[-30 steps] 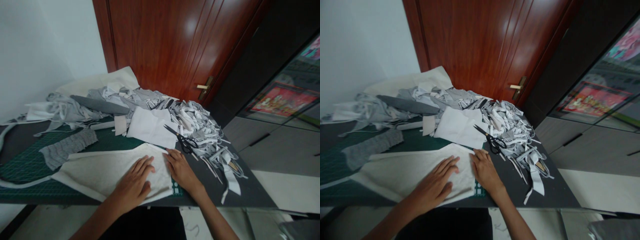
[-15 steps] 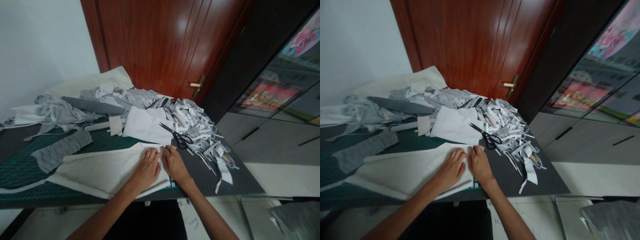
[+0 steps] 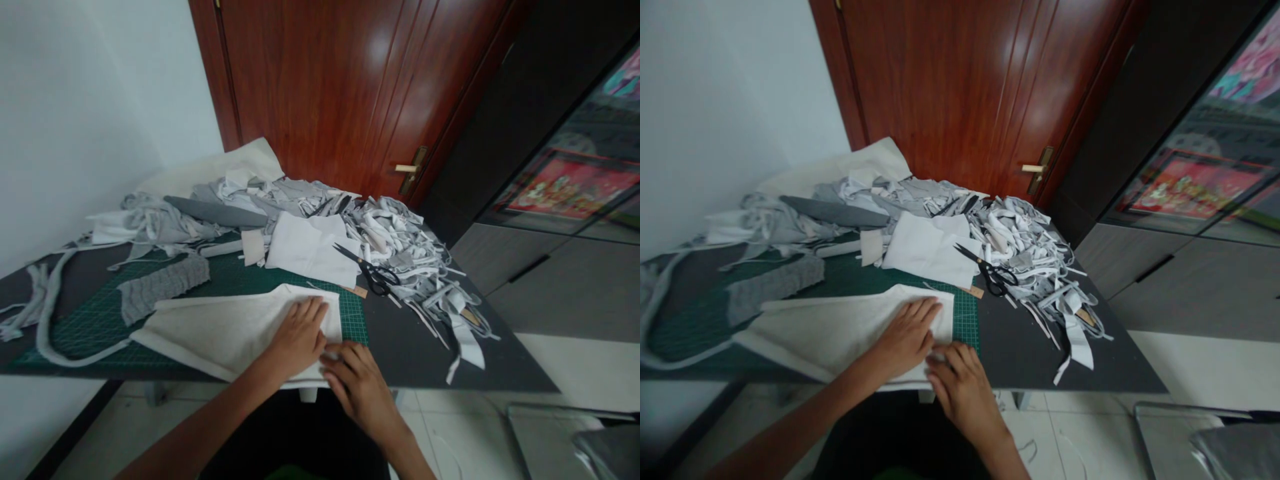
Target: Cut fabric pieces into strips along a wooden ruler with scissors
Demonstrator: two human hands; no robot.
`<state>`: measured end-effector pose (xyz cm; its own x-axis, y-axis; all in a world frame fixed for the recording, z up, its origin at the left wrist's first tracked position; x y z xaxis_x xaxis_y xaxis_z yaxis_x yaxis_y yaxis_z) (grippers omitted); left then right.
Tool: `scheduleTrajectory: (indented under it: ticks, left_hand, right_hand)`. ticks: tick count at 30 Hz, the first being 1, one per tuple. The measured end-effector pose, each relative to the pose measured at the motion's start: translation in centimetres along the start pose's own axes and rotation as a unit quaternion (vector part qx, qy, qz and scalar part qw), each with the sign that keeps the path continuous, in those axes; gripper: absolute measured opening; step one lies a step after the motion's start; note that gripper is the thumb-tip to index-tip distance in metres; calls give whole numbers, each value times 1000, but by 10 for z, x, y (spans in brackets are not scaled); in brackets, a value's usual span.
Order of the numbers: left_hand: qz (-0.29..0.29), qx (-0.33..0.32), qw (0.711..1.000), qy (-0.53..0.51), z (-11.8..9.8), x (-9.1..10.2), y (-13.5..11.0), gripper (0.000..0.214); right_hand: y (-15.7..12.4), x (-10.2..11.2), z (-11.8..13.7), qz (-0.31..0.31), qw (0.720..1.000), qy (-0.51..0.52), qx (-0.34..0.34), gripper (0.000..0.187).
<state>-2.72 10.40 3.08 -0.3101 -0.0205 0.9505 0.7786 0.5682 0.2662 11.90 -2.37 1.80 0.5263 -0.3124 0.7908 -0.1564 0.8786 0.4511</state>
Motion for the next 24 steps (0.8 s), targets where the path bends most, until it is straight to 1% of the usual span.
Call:
scheduleTrajectory:
  ticks: [3,5,8,11,15,20,24]
  left_hand:
    - [-15,21,1000,10,-3,1,22,47]
    - [-34,28,999,14,-4,-1,32,45]
    - [-47,34,998,18,-2,-6,40,46]
    - [-44,37,998,20,-1,-10,42,49]
    - [-42,34,998,18,0,-11,40,49]
    - [-19,39,999,34,3,-14,37,51]
    - [-2,27,998,51,4,-17,41,52]
  right_hand:
    - [-15,-3,-1,-26,999,7,34,14]
    - [-24,-5,-2,-39,998,-1,49,13]
    - [-34,-9,-3,-68,996,-22,56,15]
    - [-41,-13,-3,-104,993,-34,50,18]
    - [-47,-19,0,-130,991,-20,37,21]
    - [-52,-23,6,-133,990,14,51,31]
    - [-51,-19,12,-129,989,33,64,32]
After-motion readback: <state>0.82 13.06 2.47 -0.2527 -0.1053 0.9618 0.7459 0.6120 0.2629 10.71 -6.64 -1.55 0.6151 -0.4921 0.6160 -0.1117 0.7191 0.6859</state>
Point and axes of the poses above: each hand's wrist, its own y-axis towards the middle knuckle, its own x-axis out of the back of the hand, z = x × y, the point moved 1 cm from there along y, towards the middle knuckle, and after that the axes turned 3 degrees about -x, right-handed, at the moved point
